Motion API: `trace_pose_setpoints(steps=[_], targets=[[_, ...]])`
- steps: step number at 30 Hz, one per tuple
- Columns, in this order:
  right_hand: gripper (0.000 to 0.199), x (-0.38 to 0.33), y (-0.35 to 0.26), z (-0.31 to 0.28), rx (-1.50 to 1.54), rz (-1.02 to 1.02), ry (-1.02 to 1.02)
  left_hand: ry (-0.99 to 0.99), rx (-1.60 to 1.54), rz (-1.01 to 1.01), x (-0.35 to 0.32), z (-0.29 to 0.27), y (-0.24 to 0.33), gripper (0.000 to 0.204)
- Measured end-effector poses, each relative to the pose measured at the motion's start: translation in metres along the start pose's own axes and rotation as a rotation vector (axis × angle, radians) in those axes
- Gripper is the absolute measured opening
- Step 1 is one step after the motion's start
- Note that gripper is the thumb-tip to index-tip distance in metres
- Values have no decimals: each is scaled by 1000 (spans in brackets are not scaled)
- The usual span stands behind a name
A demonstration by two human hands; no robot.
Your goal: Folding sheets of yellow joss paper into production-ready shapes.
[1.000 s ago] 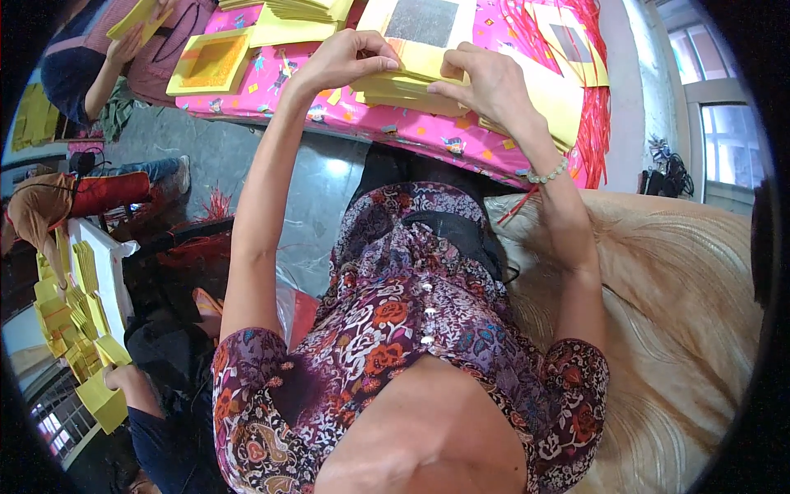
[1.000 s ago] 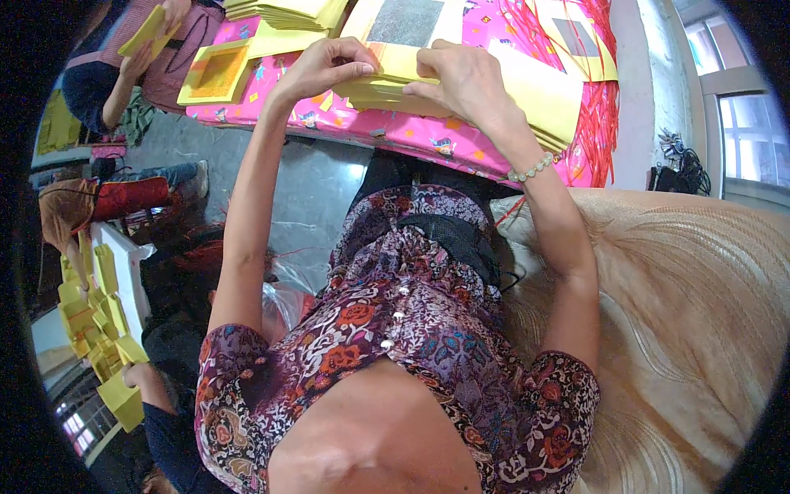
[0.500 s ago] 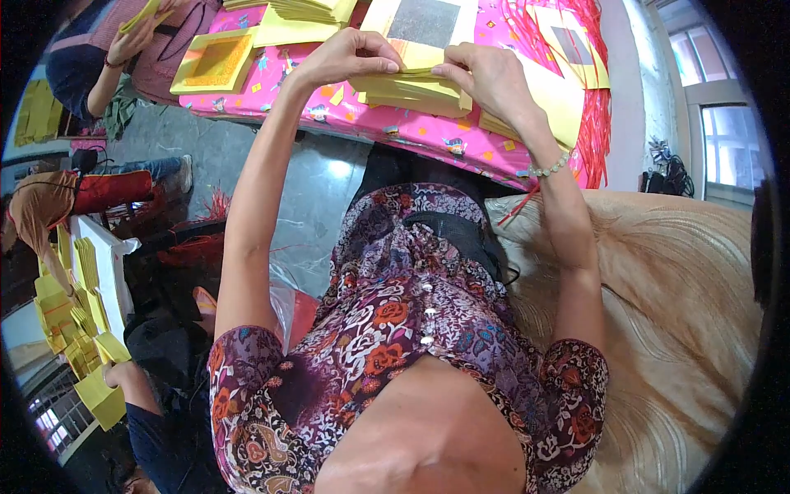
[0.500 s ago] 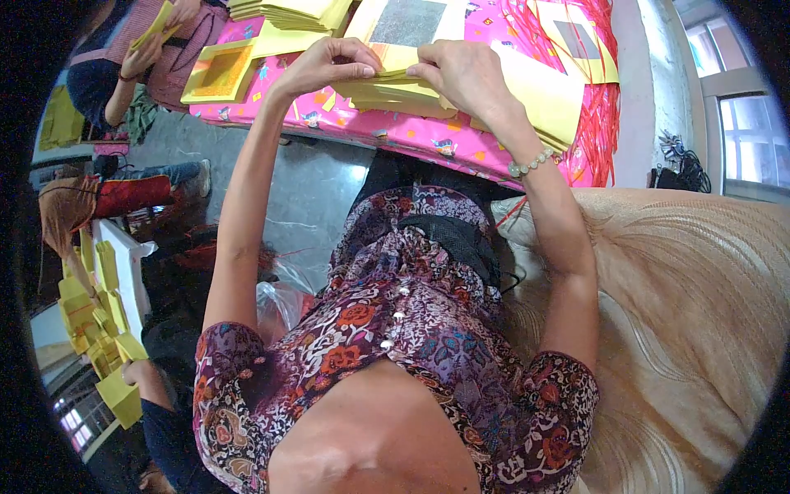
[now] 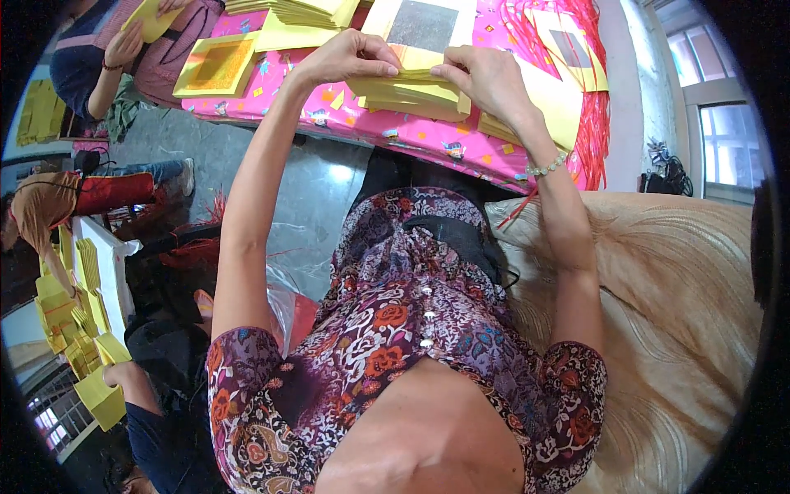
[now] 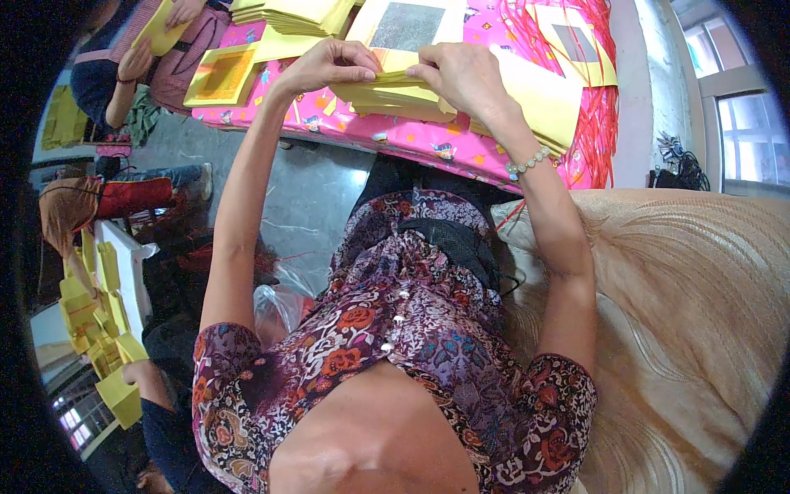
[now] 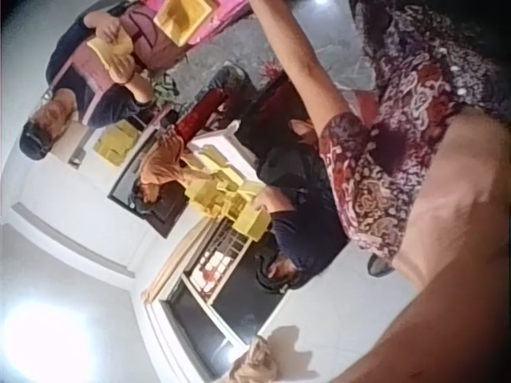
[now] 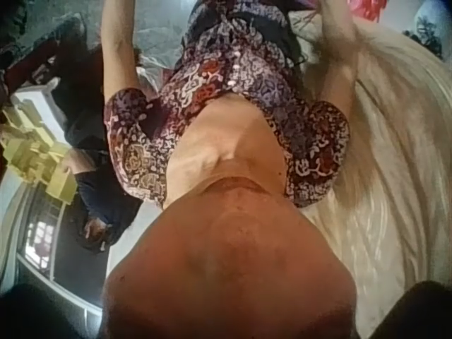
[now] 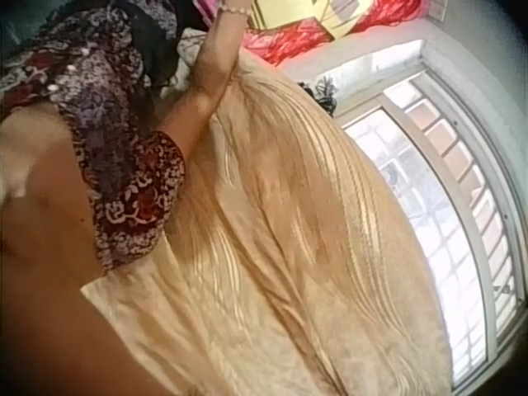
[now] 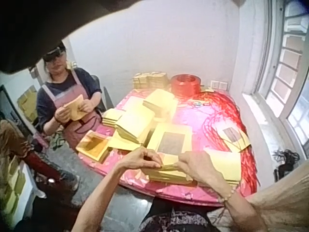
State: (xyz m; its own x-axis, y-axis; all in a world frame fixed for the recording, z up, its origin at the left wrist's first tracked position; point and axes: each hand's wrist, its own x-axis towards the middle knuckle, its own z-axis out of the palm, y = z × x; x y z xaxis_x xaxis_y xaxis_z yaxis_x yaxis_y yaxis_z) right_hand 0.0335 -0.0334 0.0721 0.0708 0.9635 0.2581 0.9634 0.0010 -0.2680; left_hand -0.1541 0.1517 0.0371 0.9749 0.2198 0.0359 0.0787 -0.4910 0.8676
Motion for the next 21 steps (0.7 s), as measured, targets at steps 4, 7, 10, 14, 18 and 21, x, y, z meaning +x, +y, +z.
trace_pose_setpoints(steps=[4, 7, 10, 14, 18, 21], targets=[[34, -1, 0, 0, -2, 17, -9, -6, 14, 3, 2, 0, 0, 17], [34, -1, 2, 1, 3, -6, 12, -24, -21, 9, 2, 0, 1, 18], [34, 0, 2, 1, 9, 1, -4, -22, -28, -2, 2, -1, 1, 18], [38, 0, 5, 4, 27, -16, 14, -14, 8, 10, 2, 0, 1, 18], [37, -3, 3, 4, 30, -30, 9, -11, -22, -18, 0, 1, 1, 17], [35, -6, 1, 7, 20, -84, 44, -20, -6, 2, 0, 0, 0, 17]])
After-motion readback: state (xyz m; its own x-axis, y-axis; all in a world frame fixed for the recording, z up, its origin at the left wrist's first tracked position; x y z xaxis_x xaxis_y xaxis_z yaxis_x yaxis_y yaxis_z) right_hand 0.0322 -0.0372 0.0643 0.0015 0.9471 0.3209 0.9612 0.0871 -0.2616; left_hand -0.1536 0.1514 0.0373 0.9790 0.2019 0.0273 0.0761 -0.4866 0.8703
